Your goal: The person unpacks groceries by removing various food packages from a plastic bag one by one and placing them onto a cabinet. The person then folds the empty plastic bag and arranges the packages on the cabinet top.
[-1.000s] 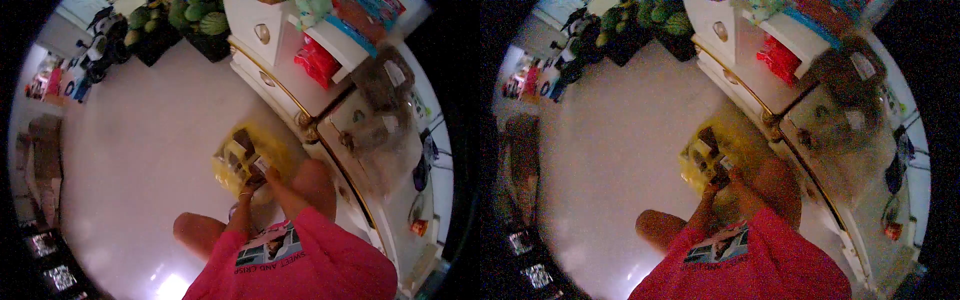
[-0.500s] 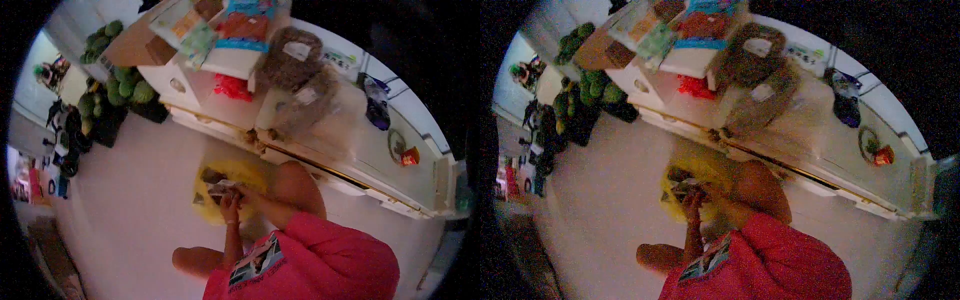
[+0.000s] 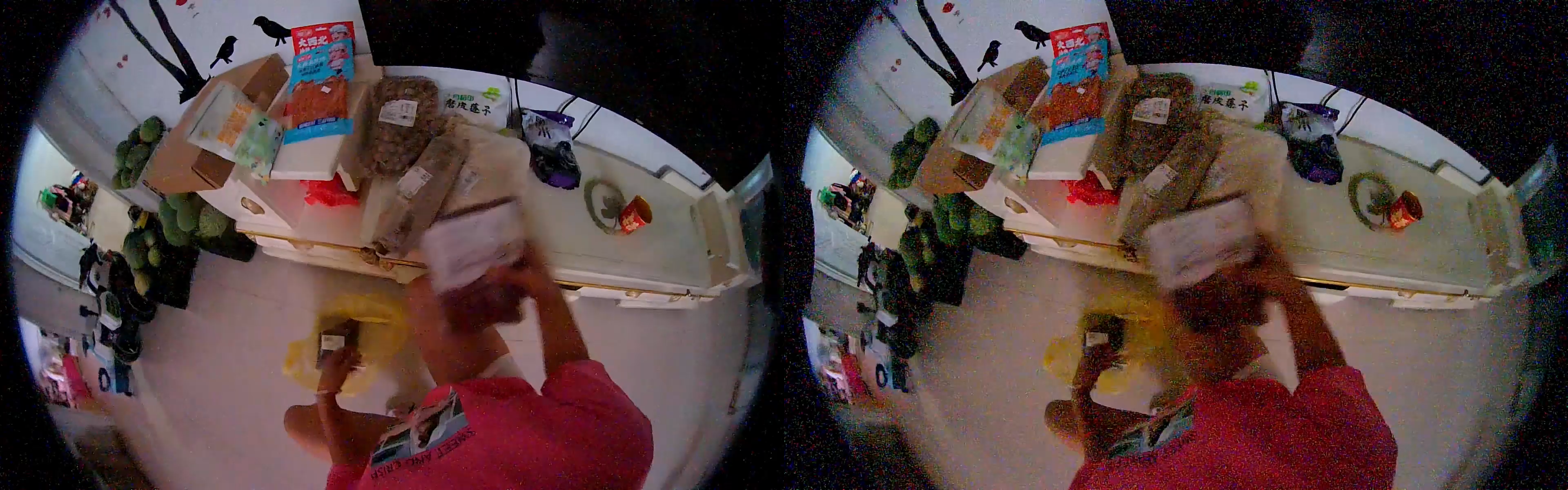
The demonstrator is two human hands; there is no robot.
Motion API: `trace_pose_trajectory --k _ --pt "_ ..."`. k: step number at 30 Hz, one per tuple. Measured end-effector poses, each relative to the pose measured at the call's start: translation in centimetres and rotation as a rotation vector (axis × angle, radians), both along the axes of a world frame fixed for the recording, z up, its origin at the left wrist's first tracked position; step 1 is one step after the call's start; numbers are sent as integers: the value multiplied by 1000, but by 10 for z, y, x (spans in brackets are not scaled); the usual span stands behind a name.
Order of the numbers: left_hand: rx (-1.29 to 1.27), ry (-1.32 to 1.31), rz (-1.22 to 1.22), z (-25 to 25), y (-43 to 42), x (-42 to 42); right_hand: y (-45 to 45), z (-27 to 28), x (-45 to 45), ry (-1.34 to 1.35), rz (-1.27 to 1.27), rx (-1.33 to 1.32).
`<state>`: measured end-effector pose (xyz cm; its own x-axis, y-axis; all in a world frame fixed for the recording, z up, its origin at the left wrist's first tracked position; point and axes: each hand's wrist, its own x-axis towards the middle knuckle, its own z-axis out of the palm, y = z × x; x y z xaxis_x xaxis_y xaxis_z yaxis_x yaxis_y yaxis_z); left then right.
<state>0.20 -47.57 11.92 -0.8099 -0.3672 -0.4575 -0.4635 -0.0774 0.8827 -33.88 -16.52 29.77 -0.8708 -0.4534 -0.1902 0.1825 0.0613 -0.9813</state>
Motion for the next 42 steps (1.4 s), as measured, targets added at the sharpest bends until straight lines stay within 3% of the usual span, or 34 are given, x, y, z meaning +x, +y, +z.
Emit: trace_pose_trajectory --k 2,4,7,9,10,11,12,14,17,20,21,24,29,38,42 --pt "21 -15 55 -30 -12 -11 42 56 -23 33 -172 -137" --pt "46 -44 113 -46 -16 -20 70 70 -60 -149 -315 -214" --pt "-280 191 -183 -67 -18 -25 99 20 -129 -185 -244 -272" --pt "416 -64 36 -96 -20 -29 96 6 -149 464 -161 428" --pt "494 -134 91 -114 -18 -27 103 -12 -161 581 -274 603" --pt "367 -183 94 -130 -14 -27 110 -32 -171 702 -372 769" --pt "256 -261 98 -151 -11 -23 114 -40 -174 1054 -499 1046" --pt "-29 -431 64 -189 -4 -12 100 -21 -139 1450 -654 1112" --pt "-412 -670 76 -231 2 -2 55 9 -62 1284 -592 498" --pt "-905 -764 210 -258 -6 2 23 -25 -3 1315 -414 504" --pt "-1246 -755 339 -242 -6 1 9 -30 19 1290 -321 456" --pt "-986 -844 290 -210 -21 4 -29 -46 71 1239 -70 374" --pt "-457 -938 116 -271 -75 38 -60 -51 119 1086 356 283" --pt "-229 -627 438 -256 -22 0 -54 -78 113 913 628 421" --pt "-145 -475 520 -237 1 -18 -61 -93 114 835 845 616"
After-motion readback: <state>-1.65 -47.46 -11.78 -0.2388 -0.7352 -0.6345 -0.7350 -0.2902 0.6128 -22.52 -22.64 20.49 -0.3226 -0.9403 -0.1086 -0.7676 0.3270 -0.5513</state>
